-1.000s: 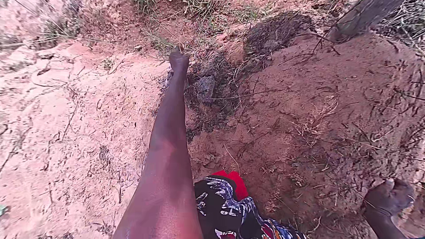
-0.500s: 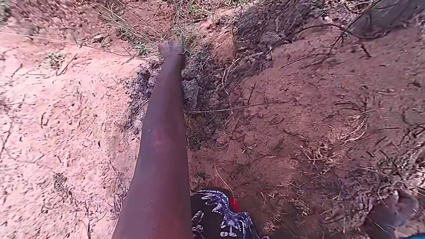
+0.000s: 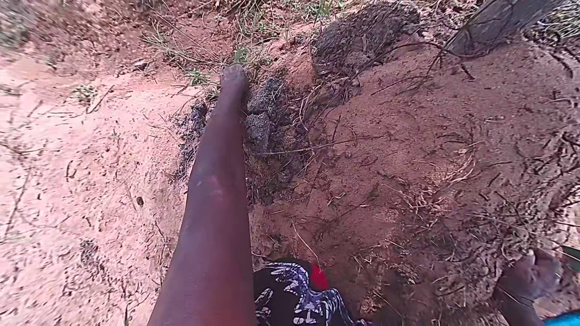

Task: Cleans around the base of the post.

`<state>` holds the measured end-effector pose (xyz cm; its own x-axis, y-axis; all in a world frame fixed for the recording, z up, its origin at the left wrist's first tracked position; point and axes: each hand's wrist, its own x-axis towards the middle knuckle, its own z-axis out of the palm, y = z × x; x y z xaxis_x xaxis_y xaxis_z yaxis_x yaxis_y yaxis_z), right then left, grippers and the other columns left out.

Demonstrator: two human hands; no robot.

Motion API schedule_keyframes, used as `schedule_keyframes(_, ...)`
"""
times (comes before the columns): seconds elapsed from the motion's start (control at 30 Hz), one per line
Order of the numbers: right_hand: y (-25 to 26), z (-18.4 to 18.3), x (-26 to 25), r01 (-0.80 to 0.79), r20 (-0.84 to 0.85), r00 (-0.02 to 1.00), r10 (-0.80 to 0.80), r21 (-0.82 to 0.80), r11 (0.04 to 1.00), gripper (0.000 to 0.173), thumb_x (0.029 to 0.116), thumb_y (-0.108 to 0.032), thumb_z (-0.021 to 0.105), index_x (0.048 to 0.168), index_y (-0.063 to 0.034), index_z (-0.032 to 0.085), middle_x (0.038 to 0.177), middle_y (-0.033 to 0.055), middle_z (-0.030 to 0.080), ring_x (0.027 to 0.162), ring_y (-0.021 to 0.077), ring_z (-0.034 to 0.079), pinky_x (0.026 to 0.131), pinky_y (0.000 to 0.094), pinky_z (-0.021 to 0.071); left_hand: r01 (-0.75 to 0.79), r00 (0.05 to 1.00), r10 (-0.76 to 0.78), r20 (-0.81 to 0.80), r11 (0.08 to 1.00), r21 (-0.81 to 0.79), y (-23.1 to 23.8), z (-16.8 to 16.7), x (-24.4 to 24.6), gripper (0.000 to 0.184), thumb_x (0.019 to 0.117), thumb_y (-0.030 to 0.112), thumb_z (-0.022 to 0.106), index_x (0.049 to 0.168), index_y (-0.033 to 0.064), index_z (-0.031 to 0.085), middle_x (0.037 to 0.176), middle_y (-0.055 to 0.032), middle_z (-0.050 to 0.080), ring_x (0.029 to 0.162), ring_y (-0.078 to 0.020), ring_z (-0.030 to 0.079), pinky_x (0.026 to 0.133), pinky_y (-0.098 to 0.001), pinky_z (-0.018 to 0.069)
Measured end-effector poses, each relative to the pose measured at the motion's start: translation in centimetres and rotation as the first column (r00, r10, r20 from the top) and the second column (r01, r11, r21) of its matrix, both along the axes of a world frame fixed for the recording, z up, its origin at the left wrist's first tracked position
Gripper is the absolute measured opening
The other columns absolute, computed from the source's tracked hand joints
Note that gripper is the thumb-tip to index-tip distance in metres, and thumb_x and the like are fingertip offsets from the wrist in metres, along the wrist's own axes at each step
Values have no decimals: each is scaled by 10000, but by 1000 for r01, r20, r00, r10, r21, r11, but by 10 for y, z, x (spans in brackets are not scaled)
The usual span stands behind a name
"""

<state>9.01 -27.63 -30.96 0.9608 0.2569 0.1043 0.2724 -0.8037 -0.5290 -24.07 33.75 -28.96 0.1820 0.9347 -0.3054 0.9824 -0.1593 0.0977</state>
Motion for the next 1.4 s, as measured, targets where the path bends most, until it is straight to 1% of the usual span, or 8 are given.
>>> schedule_keyframes(0.1,-1,1,0,-5,11,1000,5,-9,1000,483,1054,-107,346,1382,232,452,1465,452,428,1440,501,401,1232,430,246,-4,1000,5,-10,997,83,-3,-5,-1,604,980,92,581,1506,-106,359,1458,-376,471,1387,-543,429,1129,-695,306)
schedule_keyframes(0.23,-2,0,1,-18,10,1000,18,-23,1000,501,1050,-131,344,1376,235,450,1448,459,436,1418,512,416,1223,459,248,45,990,-25,-140,989,138,-10,-6,4,406,981,53,570,1342,-130,540,1420,-339,524,1377,-487,465,1119,-649,345)
schedule_keyframes(0.37,-3,-1,2,-19,-8,1000,19,-25,1000,496,1059,-130,345,1388,228,445,1461,455,427,1430,512,407,1232,458,240,43,974,-34,-222,998,35,-22,12,19,383,978,95,610,1280,-139,578,1379,-328,562,1327,-486,521,1044,-652,424)
schedule_keyframes(0.63,-1,2,2,9,-46,999,-11,-33,999,498,1059,-145,357,1412,193,451,1474,429,438,1443,507,399,1228,506,243,27,996,-28,-90,999,-17,-26,30,-1,361,912,186,716,1122,-103,664,1255,-343,624,1229,-524,578,971,-730,448)
schedule_keyframes(0.83,-1,3,3,17,-77,997,-22,-66,998,489,1085,-189,357,1431,132,484,1473,393,472,1435,502,423,1210,562,275,60,998,-59,25,998,-12,-51,45,-9,398,1003,266,636,1164,-97,655,1304,-350,596,1272,-525,549,1002,-722,426)
schedule_keyframes(1.07,2,7,5,52,-119,991,-66,-117,992,485,1100,-220,350,1442,89,501,1492,370,467,1445,502,408,1201,589,275,39,997,-31,75,993,-109,-50,55,-31,418,973,260,675,1153,-118,652,1254,-352,619,1232,-521,572,1001,-727,422)
schedule_keyframes(1.3,1,8,2,47,-132,989,-61,-105,993,489,1102,-233,349,1454,74,494,1519,359,444,1461,486,396,1204,586,275,-117,954,137,268,989,-88,-68,61,-68,505,1009,342,639,1185,-131,625,1276,-360,599,1252,-499,563,1048,-694,404)
schedule_keyframes(1.4,2,8,2,47,-128,990,-60,-106,993,492,1104,-240,347,1453,70,500,1525,352,444,1464,487,395,1202,593,280,-209,939,231,255,972,-110,-74,67,-71,653,1009,471,604,1308,-109,575,1352,-356,564,1310,-494,532,1071,-696,392)
